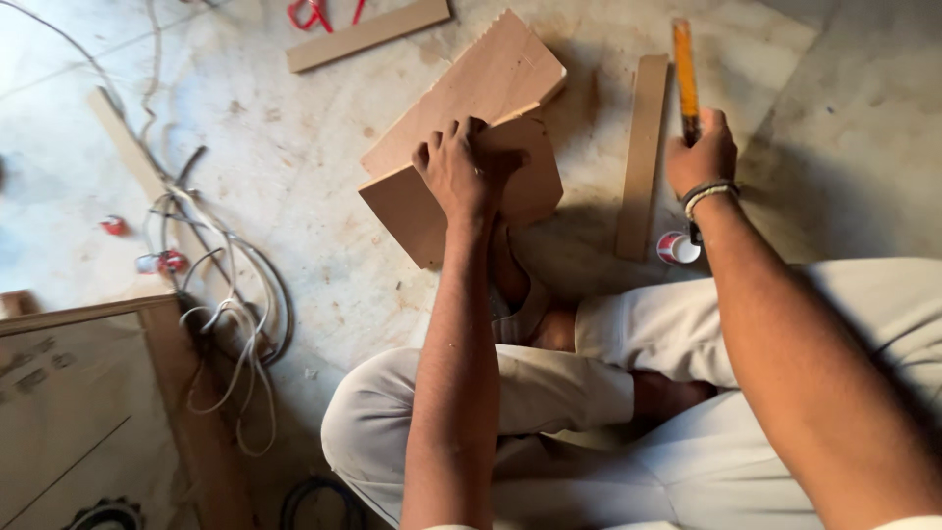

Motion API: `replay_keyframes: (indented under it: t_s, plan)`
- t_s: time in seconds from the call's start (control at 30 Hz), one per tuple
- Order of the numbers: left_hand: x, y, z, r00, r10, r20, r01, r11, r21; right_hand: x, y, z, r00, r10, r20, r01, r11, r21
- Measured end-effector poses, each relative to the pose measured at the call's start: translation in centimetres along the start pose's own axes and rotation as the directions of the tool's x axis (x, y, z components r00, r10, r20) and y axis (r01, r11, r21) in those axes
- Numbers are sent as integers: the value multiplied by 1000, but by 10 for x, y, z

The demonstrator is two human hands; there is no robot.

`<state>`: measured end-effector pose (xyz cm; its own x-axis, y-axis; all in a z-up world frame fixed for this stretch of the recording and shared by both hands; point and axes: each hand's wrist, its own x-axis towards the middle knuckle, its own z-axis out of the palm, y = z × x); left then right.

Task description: The person sits on the floor and uses a hand saw to smooth the edges of a rectangular wooden piece. They hold the wood with one hand and repeatedly scrape the saw along the edges to remove roughness.

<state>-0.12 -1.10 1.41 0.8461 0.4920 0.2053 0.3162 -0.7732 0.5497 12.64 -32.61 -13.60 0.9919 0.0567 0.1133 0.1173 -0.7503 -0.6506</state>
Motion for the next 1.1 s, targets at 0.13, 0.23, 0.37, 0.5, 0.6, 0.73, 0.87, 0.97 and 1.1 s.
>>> replay_keyframes:
  t_s: [0.13,0.23,0.37,0.5,0.6,0.73,0.87,0.97,1.1]
  plan:
    - [-3,7,1,998,-1,-63,1,1000,9,-4,-71,-13,926,37,375,-253,798,547]
    - [-8,-1,11,994,6,-105,-4,1000,23,-24,-110,-27,845,-27,533,-384,664,642]
    - [-10,-47,55,994,-24,-106,37,992,118,-34,-127,-17,786,-94,611,-409,661,629]
    - [2,-65,98,991,126,-50,-111,966,233,-27,-125,-22,772,14,636,-435,741,512]
    - [-19,-48,75,925,316,-213,-310,949,62,-26,-124,-23,795,6,606,-453,671,588]
    - [-24,-2,19,977,104,184,-148,959,243,-24,-118,-19,809,2,588,-458,628,629]
    - [-19,9,-2,980,116,162,-148,968,201,-32,-120,-19,803,43,594,-467,665,583]
    - [-20,4,-2,978,206,-23,-199,967,160,-36,-124,-16,804,39,594,-412,757,508]
    - [-19,-10,18,963,234,-132,-221,970,100,-33,-114,-10,713,129,689,-589,643,489]
